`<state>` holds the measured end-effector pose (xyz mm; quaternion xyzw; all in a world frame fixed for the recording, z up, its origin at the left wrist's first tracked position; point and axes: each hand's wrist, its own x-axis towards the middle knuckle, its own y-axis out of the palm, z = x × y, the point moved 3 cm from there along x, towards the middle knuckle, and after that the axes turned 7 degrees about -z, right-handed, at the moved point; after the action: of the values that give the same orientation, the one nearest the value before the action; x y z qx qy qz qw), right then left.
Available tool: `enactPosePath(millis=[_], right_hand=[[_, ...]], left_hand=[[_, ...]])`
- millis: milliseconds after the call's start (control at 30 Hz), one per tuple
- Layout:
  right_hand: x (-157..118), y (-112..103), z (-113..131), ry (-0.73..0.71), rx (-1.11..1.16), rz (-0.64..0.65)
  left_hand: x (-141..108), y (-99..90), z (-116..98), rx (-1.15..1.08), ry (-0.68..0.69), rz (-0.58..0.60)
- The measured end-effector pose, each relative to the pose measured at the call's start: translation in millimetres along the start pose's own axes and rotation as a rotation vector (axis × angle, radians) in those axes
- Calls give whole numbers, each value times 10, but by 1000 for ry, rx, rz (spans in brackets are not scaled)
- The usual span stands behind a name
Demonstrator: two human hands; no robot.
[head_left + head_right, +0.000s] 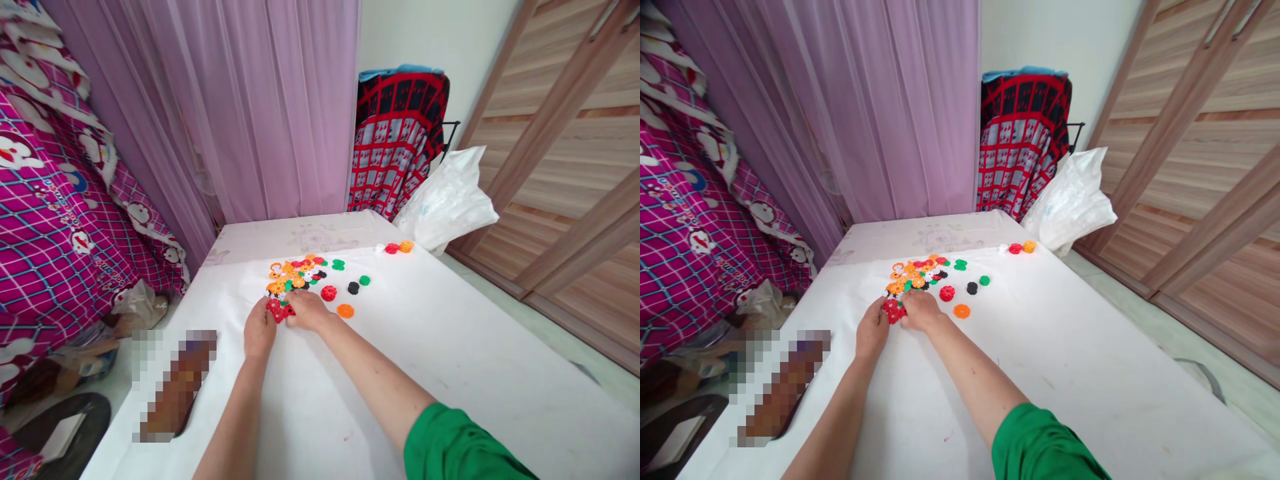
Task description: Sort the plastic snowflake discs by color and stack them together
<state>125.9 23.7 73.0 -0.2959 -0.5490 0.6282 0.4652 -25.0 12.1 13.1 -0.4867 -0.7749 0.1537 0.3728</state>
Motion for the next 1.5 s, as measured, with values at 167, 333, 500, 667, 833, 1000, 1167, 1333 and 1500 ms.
enactPosePath(millis=[167,333,500,667,833,1000,1167,1333,1500], right_hand=[[-42,-352,-479,136,-32,-103],[-85,-592,-908,229,-125,-47],[-94,-534,-892,206,-160,21],[-131,-472,-854,231,-167,33],[-152,-504,-844,218,-160,24],[-280,-552,-695,153,-109,-62],[-654,-294,-437,14,93,-262],[-1059,115,-405,3,132,-368],[-1249,227,-438,30,127,-358]], left_hand=[[-19,4,8,-2,-26,-1],[-21,13,35,-5,-61,-10],[-19,8,50,-9,-58,-21],[-24,0,47,-11,-47,-25],[-22,-2,58,1,-39,-28],[-7,4,71,35,-40,-29],[-36,6,44,79,-59,-43],[-164,-29,-36,158,-50,-72],[-343,-84,-136,269,-24,-55]])
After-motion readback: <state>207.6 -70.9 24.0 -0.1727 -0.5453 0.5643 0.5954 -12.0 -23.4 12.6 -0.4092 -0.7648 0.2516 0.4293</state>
